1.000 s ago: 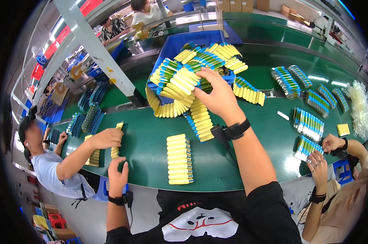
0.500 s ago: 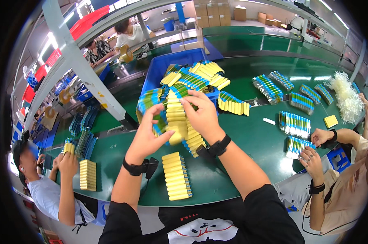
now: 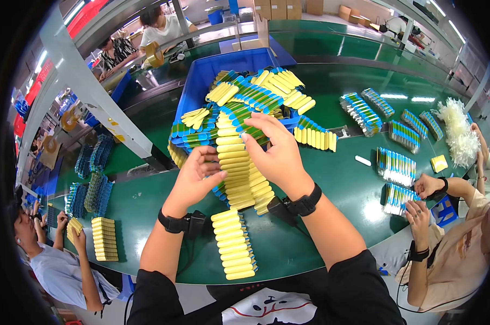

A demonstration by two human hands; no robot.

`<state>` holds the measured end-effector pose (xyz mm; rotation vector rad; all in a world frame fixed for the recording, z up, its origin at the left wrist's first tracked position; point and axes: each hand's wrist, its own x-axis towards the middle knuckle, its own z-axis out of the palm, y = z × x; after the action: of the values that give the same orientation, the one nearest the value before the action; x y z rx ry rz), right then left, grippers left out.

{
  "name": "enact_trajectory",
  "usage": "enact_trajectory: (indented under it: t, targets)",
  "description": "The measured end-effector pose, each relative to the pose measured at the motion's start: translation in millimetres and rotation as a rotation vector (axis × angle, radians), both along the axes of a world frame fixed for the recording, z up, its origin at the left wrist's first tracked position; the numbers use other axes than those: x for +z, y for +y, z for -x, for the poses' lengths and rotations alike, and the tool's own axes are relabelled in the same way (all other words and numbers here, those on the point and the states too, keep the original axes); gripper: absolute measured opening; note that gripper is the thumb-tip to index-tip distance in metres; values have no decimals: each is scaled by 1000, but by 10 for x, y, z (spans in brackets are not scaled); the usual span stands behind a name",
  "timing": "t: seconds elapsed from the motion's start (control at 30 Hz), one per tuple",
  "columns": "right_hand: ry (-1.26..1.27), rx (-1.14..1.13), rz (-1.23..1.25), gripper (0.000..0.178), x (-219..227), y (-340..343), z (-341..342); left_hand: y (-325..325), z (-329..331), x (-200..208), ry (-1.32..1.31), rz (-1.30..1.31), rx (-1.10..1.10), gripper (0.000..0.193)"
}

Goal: The person pulls long strips of yellow and blue components from a bin and lays them flat on a table. They use a small blade to cut the strips into smaller segments and then stack the segments into a pile.

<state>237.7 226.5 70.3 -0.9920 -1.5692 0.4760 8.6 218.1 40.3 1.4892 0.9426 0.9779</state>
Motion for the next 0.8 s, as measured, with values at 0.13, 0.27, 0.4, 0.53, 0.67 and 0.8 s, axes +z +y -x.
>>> enact_trajectory:
  t: [0.13,0.27,0.4,0.53,0.67,0.8]
  targets:
    - [-76,40,37,37,90,-87,67,-54,-66,-51,-142,17,-63,45]
    - [-209,6,-39,42,62,-34,-31,29,39,-158,-250,73,-119,28]
    - [-79,-19,178,44,160,-21,-149,-43,263,175,-136,154,-249,24]
    - [-84,-77,103,43,170,-30,-175,-47,377,326,111,103,-393,25]
    - [-148,-58,0,45,125,-42,-63,2,268,76,-249,232,-160,35]
    - [-170,-64,-3,47,149,-77,-59,-22,-22,-83,-404,57,-26,48]
